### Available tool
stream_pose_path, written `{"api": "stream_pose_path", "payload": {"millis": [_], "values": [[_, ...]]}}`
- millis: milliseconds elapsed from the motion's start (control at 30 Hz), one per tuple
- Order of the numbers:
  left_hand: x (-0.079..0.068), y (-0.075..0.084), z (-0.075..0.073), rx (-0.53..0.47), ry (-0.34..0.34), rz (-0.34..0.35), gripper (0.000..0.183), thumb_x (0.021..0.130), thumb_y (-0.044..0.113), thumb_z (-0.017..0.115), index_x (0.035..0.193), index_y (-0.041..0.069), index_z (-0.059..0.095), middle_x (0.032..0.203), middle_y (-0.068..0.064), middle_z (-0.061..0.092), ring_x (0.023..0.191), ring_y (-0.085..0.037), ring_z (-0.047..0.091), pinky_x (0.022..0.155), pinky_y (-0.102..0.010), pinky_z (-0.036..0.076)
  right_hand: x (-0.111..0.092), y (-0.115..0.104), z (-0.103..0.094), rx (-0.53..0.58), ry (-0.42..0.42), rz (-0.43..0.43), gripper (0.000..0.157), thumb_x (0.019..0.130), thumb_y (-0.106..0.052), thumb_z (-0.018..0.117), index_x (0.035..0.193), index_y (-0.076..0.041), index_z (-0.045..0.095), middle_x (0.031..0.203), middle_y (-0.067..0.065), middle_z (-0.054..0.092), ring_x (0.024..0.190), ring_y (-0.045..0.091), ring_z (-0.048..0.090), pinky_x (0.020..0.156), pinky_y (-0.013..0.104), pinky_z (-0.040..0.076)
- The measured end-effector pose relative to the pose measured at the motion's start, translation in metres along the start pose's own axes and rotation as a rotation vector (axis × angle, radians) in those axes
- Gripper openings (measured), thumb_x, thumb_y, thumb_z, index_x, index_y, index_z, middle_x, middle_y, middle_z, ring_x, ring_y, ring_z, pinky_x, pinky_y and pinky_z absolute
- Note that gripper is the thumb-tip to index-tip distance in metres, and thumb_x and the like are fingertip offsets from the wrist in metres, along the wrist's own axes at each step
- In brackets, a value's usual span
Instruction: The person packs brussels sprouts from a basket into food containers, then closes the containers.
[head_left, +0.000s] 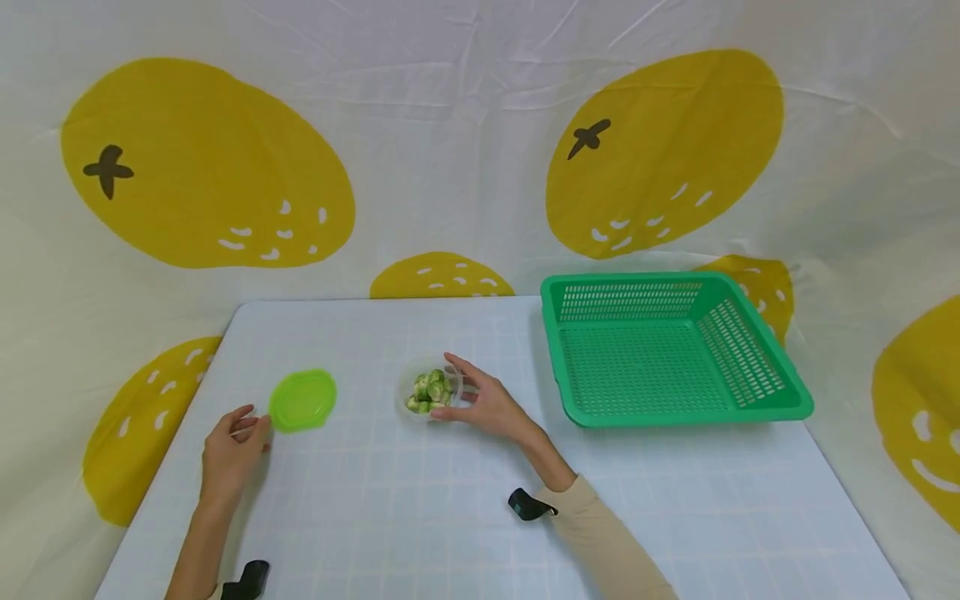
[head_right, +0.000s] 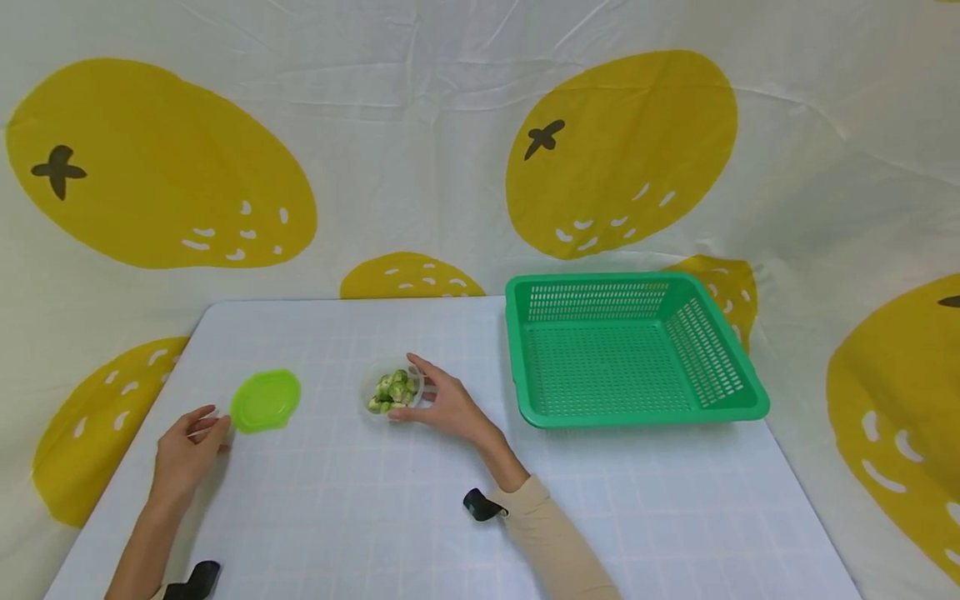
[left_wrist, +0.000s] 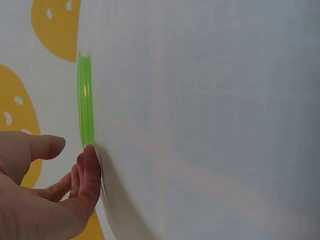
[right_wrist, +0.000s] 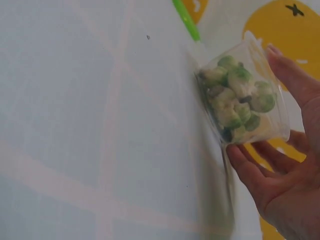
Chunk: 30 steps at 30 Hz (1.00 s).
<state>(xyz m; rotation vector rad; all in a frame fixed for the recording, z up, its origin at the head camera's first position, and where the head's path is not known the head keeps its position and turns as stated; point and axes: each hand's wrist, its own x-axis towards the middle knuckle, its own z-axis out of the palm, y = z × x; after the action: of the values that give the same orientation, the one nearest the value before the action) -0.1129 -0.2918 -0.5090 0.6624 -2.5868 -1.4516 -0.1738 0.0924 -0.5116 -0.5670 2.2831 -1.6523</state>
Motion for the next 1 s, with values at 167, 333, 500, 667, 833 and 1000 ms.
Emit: {"api": "stream_pose_path", "payload": {"millis": [167, 333, 500, 667, 833, 1000], "values": [[0.003, -0.003, 0.002, 0.030, 0.000, -0.018, 0.053, 0.105, 0.024, 0.058, 0.144, -0.009, 0.048, 0.126, -0.026, 0.055, 0.066, 0.015, 0.049, 0.059, -0.007, 0.048, 0.000, 0.000, -0.001, 0.007, -0.003, 0.011, 0.093, 0.086, -0.025, 0.086, 0.162, -0.018, 0.033, 0.162, 0.008, 0.039, 0.139, 0.027, 0.047, 0.108, 0.035, 0.049], [0.007, -0.003, 0.005, 0.084, 0.010, -0.007, 0.051, 0.104, 0.031, 0.058, 0.138, -0.008, 0.056, 0.121, -0.026, 0.062, 0.068, 0.014, 0.048, 0.060, -0.009, 0.047, 0.000, 0.001, -0.001, 0.018, -0.010, 0.018, 0.094, 0.086, -0.024, 0.086, 0.163, -0.019, 0.032, 0.162, 0.008, 0.039, 0.140, 0.028, 0.045, 0.109, 0.037, 0.048], [0.009, -0.001, 0.006, 0.158, 0.023, 0.014, 0.047, 0.102, 0.031, 0.062, 0.131, -0.006, 0.063, 0.114, -0.024, 0.068, 0.076, 0.002, 0.055, 0.067, -0.014, 0.044, 0.000, 0.002, -0.001, 0.014, -0.012, 0.012, 0.093, 0.087, -0.025, 0.086, 0.163, -0.019, 0.032, 0.161, 0.009, 0.040, 0.140, 0.029, 0.046, 0.109, 0.037, 0.048], [0.011, 0.002, 0.011, 0.181, 0.051, 0.011, 0.042, 0.100, 0.024, 0.063, 0.127, -0.009, 0.064, 0.110, -0.026, 0.069, 0.089, -0.030, 0.065, 0.073, -0.029, 0.045, 0.000, 0.001, 0.000, 0.021, -0.007, 0.011, 0.092, 0.087, -0.023, 0.086, 0.162, -0.018, 0.033, 0.161, 0.009, 0.040, 0.139, 0.029, 0.047, 0.110, 0.039, 0.048], [0.012, 0.006, 0.011, 0.180, 0.071, -0.017, 0.039, 0.097, 0.021, 0.063, 0.123, -0.008, 0.066, 0.103, -0.023, 0.070, 0.075, -0.014, 0.061, 0.068, -0.023, 0.044, 0.000, 0.001, 0.000, 0.021, -0.003, 0.015, 0.092, 0.087, -0.022, 0.086, 0.162, -0.018, 0.033, 0.161, 0.009, 0.040, 0.139, 0.029, 0.047, 0.110, 0.040, 0.048], [0.011, 0.007, 0.010, 0.061, 0.034, -0.056, 0.040, 0.097, 0.015, 0.064, 0.127, -0.012, 0.062, 0.092, -0.014, 0.069, 0.060, 0.001, 0.060, 0.057, -0.013, 0.050, 0.000, 0.001, 0.000, 0.023, -0.005, 0.017, 0.093, 0.087, -0.023, 0.086, 0.162, -0.018, 0.033, 0.161, 0.009, 0.040, 0.139, 0.029, 0.047, 0.109, 0.038, 0.049]]}}
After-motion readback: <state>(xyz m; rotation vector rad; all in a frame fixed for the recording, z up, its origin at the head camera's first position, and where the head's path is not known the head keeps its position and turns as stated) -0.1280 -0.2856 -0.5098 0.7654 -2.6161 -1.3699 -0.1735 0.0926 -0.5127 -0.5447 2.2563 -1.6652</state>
